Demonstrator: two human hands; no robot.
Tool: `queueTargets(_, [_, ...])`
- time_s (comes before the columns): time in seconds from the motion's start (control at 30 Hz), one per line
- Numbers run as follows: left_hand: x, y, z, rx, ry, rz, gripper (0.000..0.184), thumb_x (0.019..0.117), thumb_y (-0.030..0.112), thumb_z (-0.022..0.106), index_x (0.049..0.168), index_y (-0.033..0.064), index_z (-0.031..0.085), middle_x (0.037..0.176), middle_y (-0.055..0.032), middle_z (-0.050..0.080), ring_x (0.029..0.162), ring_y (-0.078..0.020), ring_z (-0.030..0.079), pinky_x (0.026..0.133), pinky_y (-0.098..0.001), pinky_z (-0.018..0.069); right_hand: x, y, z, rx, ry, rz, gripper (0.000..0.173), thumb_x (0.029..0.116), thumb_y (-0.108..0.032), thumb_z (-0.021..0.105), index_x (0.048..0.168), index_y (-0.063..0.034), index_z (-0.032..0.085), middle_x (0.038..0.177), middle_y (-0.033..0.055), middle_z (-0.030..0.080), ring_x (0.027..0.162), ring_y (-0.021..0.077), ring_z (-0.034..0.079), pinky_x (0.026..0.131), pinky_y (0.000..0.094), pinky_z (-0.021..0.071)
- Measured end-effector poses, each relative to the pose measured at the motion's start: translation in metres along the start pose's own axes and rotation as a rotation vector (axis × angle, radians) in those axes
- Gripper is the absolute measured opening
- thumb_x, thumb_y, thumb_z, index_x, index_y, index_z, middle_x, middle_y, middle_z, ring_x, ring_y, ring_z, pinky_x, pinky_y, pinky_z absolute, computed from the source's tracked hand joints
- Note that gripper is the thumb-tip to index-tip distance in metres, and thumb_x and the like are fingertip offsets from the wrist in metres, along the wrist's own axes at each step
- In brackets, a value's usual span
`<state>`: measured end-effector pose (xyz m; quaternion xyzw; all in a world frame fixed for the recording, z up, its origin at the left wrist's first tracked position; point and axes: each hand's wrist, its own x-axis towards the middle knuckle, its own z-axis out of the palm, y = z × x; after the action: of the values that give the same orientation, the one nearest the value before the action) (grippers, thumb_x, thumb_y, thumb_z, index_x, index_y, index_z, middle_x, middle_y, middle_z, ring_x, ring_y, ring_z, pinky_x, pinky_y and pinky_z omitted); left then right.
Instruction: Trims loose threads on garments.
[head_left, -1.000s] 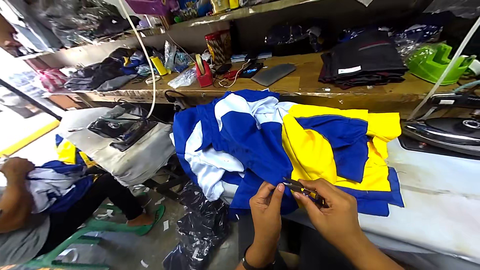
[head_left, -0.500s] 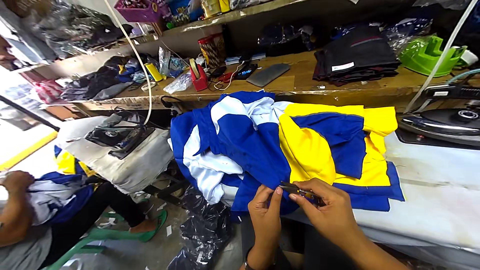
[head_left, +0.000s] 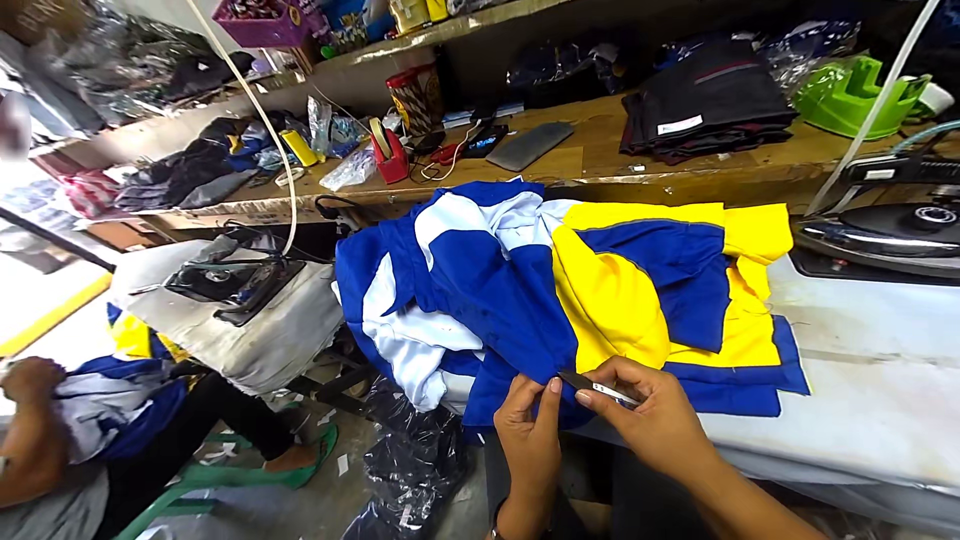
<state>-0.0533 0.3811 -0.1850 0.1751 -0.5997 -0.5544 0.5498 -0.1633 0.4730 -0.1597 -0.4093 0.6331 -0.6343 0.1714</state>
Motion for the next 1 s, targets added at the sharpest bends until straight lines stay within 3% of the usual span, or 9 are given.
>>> queueTargets(0.13, [0.000, 0.001, 0.000, -0.016, 0.000, -0.005, 0.014, 0.0956, 0.005, 0.064, 0.091, 0.0026, 0.077, 0.095, -0.0010, 0.074, 0.089, -0.0051, 0.068, 0.082, -0.0211, 0.0568, 0.003, 0.000, -0.002, 0.161, -0.054, 0.047, 0.007, 0.0871, -0.014, 0.076, 0.091, -0.0093, 0.072, 0.078, -0.0066, 0.071, 0.062, -0.0032, 0.061, 0.057, 0.0114, 0.0503])
queueTargets(0.33, [0.001, 0.003, 0.002, -0.080, 0.002, -0.036, 0.015, 0.0965, 0.006, 0.063, 0.093, 0.0025, 0.077, 0.094, -0.0015, 0.074, 0.087, -0.0048, 0.069, 0.081, -0.0215, 0.0572, 0.002, 0.002, 0.002, 0.251, -0.002, -0.011, 0.009, 0.0892, -0.011, 0.075, 0.097, -0.0071, 0.071, 0.080, -0.0050, 0.071, 0.061, -0.0021, 0.060, 0.053, 0.0116, 0.0484])
queueTargets(0.5, [0.001, 0.008, 0.002, -0.114, 0.009, -0.066, 0.015, 0.0965, 0.005, 0.063, 0.093, 0.0024, 0.077, 0.093, -0.0015, 0.074, 0.084, -0.0046, 0.068, 0.080, -0.0209, 0.0569, -0.002, 0.009, 0.000, -0.140, 0.163, -0.249, 0.025, 0.0903, -0.027, 0.074, 0.102, -0.0061, 0.075, 0.092, -0.0031, 0.073, 0.075, -0.0049, 0.063, 0.065, 0.0105, 0.0521])
queueTargets(1.0, [0.002, 0.010, -0.003, -0.062, -0.014, -0.053, 0.016, 0.0951, 0.002, 0.062, 0.090, 0.0007, 0.076, 0.089, -0.0018, 0.073, 0.083, -0.0046, 0.068, 0.079, -0.0205, 0.0569, 0.001, 0.007, 0.001, -0.434, 0.174, -0.350, 0.027, 0.0956, -0.036, 0.066, 0.099, -0.0119, 0.077, 0.087, -0.0031, 0.072, 0.070, -0.0011, 0.061, 0.057, 0.0158, 0.0457])
